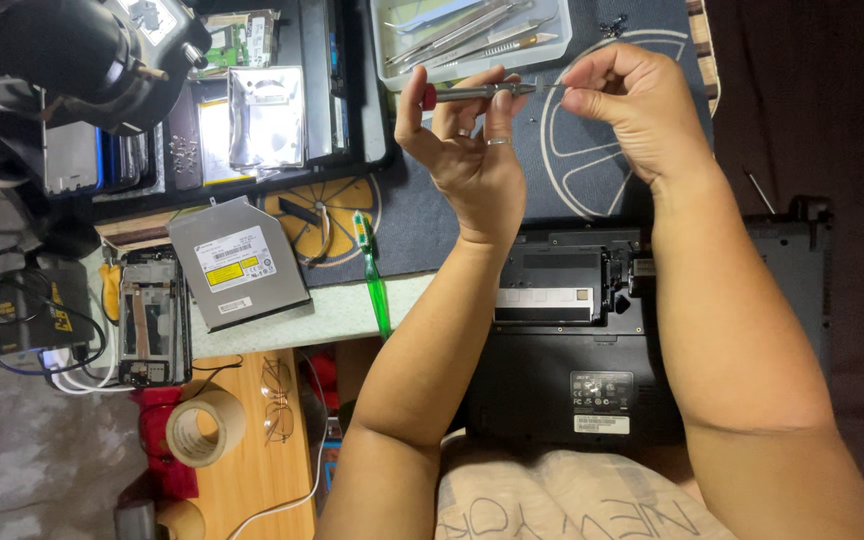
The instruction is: The person uses a screwdriver to remove and install screws on the underside of a laptop. They repeatedly pick up screws from the mat, place them into screw holes, and tighten them with the screwdriver.
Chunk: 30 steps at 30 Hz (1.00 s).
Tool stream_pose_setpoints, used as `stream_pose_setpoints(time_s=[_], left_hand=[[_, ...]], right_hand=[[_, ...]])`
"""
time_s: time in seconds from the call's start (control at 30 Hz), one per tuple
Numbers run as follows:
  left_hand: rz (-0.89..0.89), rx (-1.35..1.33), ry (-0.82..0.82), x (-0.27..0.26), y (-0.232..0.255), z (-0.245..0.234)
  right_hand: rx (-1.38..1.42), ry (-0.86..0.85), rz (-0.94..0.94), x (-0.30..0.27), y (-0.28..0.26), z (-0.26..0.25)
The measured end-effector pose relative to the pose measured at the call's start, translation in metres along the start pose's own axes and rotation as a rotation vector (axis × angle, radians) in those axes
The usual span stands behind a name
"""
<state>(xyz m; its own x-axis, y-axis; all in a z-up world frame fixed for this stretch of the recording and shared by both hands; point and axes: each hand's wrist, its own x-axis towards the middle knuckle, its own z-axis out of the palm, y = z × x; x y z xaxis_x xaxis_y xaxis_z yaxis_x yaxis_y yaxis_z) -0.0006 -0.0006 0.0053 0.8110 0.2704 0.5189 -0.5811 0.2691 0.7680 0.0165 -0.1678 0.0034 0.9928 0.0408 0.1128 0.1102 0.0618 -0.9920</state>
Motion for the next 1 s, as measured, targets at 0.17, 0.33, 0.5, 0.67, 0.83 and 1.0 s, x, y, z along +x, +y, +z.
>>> stream_pose_setpoints(time_s=[0.17,0.33,0.5,0.67,0.83,1.0], left_hand=[[0.01,0.004,-0.008,-0.0015,-0.001,-0.0011],[0.019,0.03,-0.002,-0.0004,0.0005,0.0],[0.018,0.048,-0.016,-0.0013,0.0009,-0.0007],[0.0,0.073,-0.015,-0.0021,0.0015,-0.0009],[0.01,0.069,0.001,-0.0014,0.0005,-0.0007],[0.038,0.077,0.004,-0.0024,0.0004,-0.002]], right_hand=[[-0.055,-0.002,-0.004,-0.0017,0.0001,0.0005],[-0.06,0.007,0.011,-0.0015,0.0014,0.0],[-0.074,-0.016,-0.022,-0.0009,0.0041,-0.0001],[-0.13,-0.014,-0.04,-0.0011,0.0027,0.0017],[-0.117,-0.019,-0.025,-0.0016,-0.0006,0.0023],[-0.039,-0.026,0.011,-0.0018,-0.0021,0.0018]])
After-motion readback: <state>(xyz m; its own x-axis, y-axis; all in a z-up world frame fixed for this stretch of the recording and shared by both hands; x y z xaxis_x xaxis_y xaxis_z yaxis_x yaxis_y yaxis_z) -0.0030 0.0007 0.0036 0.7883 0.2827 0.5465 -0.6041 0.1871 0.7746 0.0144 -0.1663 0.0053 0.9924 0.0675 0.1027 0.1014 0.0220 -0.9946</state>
